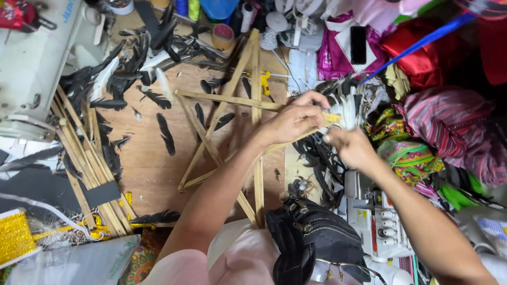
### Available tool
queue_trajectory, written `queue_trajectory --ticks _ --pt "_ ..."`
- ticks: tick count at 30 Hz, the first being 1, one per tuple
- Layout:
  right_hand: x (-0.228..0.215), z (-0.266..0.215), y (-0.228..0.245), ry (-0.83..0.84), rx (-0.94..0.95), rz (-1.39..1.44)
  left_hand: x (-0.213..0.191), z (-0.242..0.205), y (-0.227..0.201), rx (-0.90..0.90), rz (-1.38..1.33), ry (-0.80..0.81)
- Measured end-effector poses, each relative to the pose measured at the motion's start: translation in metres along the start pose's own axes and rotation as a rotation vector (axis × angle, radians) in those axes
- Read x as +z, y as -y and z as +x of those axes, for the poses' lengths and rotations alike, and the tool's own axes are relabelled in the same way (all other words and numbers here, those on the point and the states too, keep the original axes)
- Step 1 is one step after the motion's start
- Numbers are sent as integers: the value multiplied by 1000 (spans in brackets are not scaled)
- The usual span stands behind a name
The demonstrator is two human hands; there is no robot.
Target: Assembling a star-shaped wooden frame by tying the intersections of sticks with string.
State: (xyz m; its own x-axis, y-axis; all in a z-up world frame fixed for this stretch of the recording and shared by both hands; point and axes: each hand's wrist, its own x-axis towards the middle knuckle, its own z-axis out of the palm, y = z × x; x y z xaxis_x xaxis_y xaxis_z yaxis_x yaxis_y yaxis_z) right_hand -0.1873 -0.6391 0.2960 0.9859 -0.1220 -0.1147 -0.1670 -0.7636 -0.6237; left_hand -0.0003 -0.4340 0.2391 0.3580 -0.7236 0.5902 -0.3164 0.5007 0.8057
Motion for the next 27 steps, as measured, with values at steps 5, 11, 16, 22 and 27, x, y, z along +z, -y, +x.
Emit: queue_trajectory --ticks 5,11,16,22,27 --pt "-22 -35 62 11 -264 -502 12 -2 4 7 72 62" --pt "-69 50 82 -95 -423 -234 9 -3 0 -56 120 106" --pt "-19 60 -19 -98 -135 20 0 -2 14 -71 73 70" --pt "-11 -12 70 167 -23 -600 6 -7 11 -69 68 56" --pt "-47 33 69 54 -312 -565 8 -8 9 -144 122 103"
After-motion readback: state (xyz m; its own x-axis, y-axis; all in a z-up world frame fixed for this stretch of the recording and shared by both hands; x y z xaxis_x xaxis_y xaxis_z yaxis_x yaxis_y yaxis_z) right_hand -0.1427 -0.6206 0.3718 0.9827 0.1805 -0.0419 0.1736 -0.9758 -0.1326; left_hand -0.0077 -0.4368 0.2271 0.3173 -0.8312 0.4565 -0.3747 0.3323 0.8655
